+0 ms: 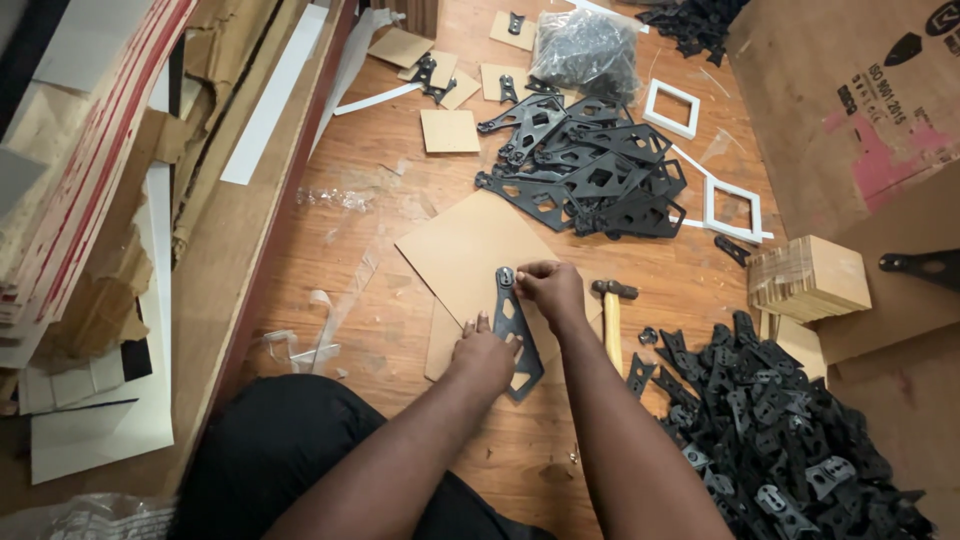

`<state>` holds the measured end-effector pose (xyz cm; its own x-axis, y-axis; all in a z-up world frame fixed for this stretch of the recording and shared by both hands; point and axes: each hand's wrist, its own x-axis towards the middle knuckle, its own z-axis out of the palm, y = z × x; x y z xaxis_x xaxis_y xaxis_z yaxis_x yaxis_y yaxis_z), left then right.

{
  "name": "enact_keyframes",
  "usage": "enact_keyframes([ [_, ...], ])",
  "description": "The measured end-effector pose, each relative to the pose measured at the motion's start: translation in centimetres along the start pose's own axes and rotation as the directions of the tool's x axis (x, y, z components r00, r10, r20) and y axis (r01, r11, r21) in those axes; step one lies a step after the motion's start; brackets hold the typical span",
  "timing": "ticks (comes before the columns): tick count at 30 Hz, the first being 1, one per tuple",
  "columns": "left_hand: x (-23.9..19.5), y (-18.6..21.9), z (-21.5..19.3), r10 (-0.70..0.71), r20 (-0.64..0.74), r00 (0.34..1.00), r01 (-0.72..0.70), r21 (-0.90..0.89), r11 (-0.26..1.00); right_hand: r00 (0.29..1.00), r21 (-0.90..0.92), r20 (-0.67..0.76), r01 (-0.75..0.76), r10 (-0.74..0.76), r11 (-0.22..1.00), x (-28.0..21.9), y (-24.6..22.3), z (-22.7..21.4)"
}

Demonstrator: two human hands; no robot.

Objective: The person sits on the workshop floor and hammers small nails to fasten black metal brackets onto a wooden board, working on one bracket at a time. They then fit the board into a black frame, press it into place, and set the assembled frame aside before starting another board.

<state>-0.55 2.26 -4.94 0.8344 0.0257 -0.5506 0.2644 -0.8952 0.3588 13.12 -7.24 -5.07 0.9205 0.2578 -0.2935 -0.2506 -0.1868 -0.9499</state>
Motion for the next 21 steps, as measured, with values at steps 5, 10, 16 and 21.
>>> enact_keyframes([
  [5, -0.2, -0.1, -0.3, 0.018, 0.011, 1.0, -0.018, -0.008, 1.0, 0.993, -0.441, -0.101, -0.105, 0.067, 0.891, -2.6, -3.3, 2.1],
  [10, 4.2, -0.6, 3.8, -0.053, -0.023, 0.998, 0.052, -0.054, 0.997, 0.979, -0.518, -0.058, 0.138, -0.196, 0.844, -0.6, 1.1, 2.0],
  [16, 0.9, 0.3, 0.0, -0.073, 0.033, 0.997, 0.076, -0.097, 0.992, 0.906, -0.673, 0.08, 0.356, -0.415, 0.648, -2.8, -1.1, 2.9],
  [21, -0.1, 0.7, -1.4, -0.069, 0.092, 0.993, 0.077, -0.088, 0.993, 0.885, -0.729, 0.119, 0.386, -0.451, 0.565, -3.4, -1.4, 3.1],
])
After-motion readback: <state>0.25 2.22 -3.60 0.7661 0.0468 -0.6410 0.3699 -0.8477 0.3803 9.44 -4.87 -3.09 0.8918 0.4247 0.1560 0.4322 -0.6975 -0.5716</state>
